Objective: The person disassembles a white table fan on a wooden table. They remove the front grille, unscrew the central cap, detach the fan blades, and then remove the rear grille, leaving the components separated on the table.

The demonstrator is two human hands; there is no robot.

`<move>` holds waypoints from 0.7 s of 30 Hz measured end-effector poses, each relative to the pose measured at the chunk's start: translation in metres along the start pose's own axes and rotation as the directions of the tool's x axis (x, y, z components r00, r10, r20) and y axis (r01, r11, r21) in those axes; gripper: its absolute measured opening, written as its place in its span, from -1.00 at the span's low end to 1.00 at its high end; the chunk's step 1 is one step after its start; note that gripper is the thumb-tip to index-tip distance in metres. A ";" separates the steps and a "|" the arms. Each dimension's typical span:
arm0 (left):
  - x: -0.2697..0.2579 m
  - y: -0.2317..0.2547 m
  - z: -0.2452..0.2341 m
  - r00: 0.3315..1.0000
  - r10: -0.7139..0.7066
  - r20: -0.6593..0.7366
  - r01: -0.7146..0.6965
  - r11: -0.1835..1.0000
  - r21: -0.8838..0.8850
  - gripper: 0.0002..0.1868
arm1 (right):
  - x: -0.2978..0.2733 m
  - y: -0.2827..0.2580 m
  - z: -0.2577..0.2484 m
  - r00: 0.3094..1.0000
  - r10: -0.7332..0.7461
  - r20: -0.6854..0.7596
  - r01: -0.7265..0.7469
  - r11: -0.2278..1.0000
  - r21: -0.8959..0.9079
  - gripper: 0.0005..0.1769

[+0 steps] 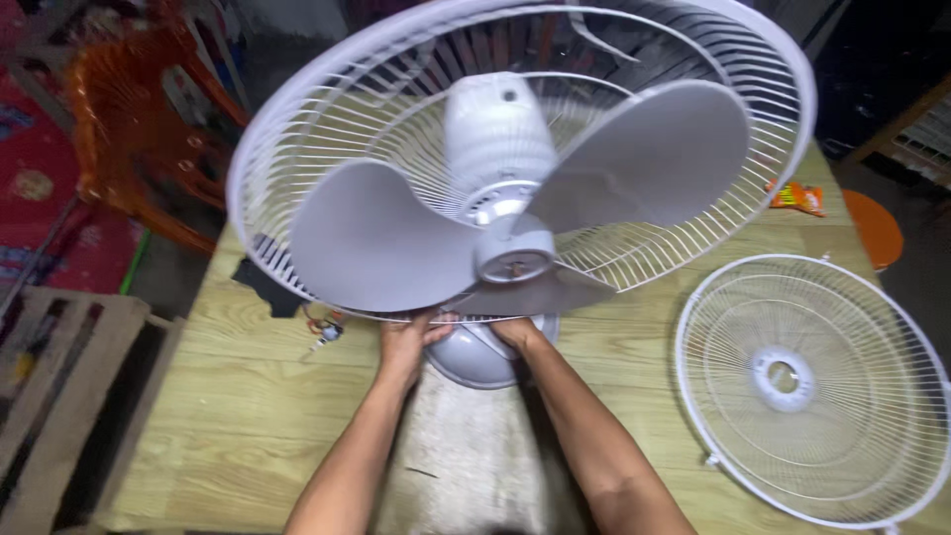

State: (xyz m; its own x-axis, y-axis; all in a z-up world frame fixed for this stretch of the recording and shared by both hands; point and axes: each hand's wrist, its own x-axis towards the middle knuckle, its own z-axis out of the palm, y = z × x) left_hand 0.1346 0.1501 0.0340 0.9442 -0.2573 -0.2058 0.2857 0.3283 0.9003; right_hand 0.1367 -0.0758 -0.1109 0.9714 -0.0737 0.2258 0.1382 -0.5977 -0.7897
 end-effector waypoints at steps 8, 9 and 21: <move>0.040 0.069 -0.059 0.995 0.010 -0.097 -0.005 0.998 0.055 -0.51 | 0.084 -0.078 0.082 0.994 0.063 -0.089 -0.037 0.963 0.268 -0.61; 0.047 0.077 -0.070 0.994 0.008 -0.106 0.000 0.997 0.079 -0.50 | 0.090 -0.081 0.080 0.995 0.083 -0.048 -0.068 0.965 0.253 -0.62; 0.056 0.045 -0.080 0.988 0.007 -0.156 -0.025 0.993 -0.118 -0.53 | -0.008 -0.011 -0.004 0.861 0.488 -0.147 -0.283 0.698 0.658 -0.60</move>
State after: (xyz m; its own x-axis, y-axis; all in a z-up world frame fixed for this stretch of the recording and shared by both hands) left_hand 0.2131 0.2234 0.0324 0.9600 -0.1101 -0.2573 0.2792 0.4395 0.8537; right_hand 0.1266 -0.0719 -0.1014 0.8750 -0.4722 -0.1069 -0.0515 0.1287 -0.9903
